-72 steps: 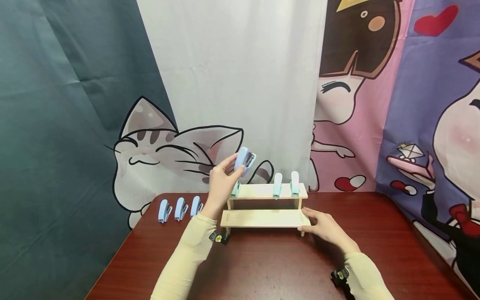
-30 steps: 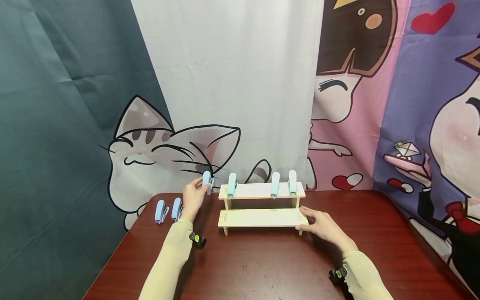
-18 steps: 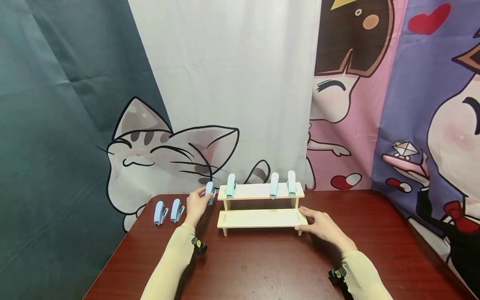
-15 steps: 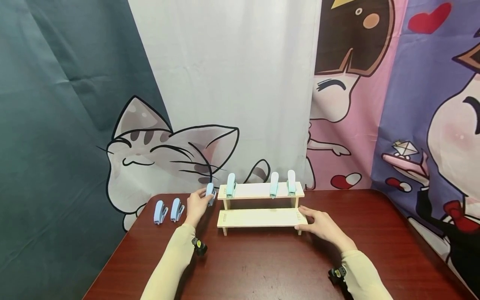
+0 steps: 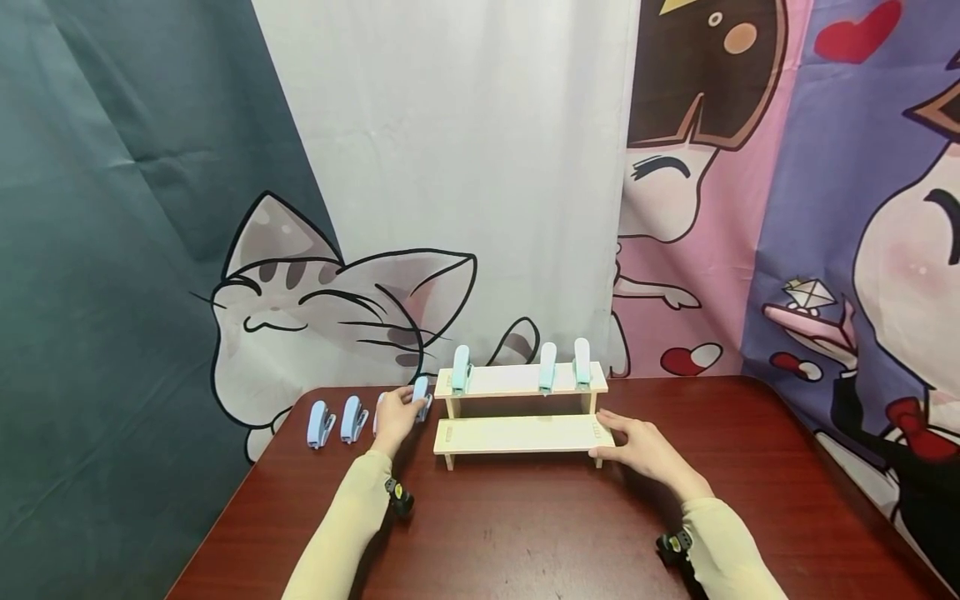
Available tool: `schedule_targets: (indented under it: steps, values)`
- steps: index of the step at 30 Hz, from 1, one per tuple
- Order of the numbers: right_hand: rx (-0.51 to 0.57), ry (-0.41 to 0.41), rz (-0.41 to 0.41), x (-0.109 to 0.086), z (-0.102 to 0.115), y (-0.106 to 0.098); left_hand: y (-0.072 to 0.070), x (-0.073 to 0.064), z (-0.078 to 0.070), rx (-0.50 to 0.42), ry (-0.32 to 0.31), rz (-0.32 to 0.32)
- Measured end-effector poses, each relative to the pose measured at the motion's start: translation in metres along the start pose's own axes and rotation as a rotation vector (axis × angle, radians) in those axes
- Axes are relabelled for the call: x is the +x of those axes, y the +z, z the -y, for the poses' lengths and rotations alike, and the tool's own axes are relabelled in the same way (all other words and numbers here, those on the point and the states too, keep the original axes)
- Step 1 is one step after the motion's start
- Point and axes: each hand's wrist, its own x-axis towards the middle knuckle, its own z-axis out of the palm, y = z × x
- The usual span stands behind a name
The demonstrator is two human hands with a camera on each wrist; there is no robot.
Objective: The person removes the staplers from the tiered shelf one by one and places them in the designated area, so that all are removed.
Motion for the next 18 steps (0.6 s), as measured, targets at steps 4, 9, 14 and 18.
schedule_targets:
  steps: [4,9,14,18]
  values:
    - [0.0,0.005,0.001,0.0003,0.0,0.0002,0.0023,0.0,0.0041,0.006,-0.02,0.019]
    - [-0.002,0.007,0.004,0.0006,0.0002,0.0006,0.0026,-0.001,0.007,0.025,-0.021,0.023]
    - [-0.003,0.01,0.001,0.0005,-0.001,0.0012,0.0022,-0.0029,0.0077,0.034,-0.016,0.028]
    - [-0.002,0.008,-0.002,0.0004,-0.001,0.0009,0.0028,-0.0037,0.0087,0.036,-0.033,0.033]
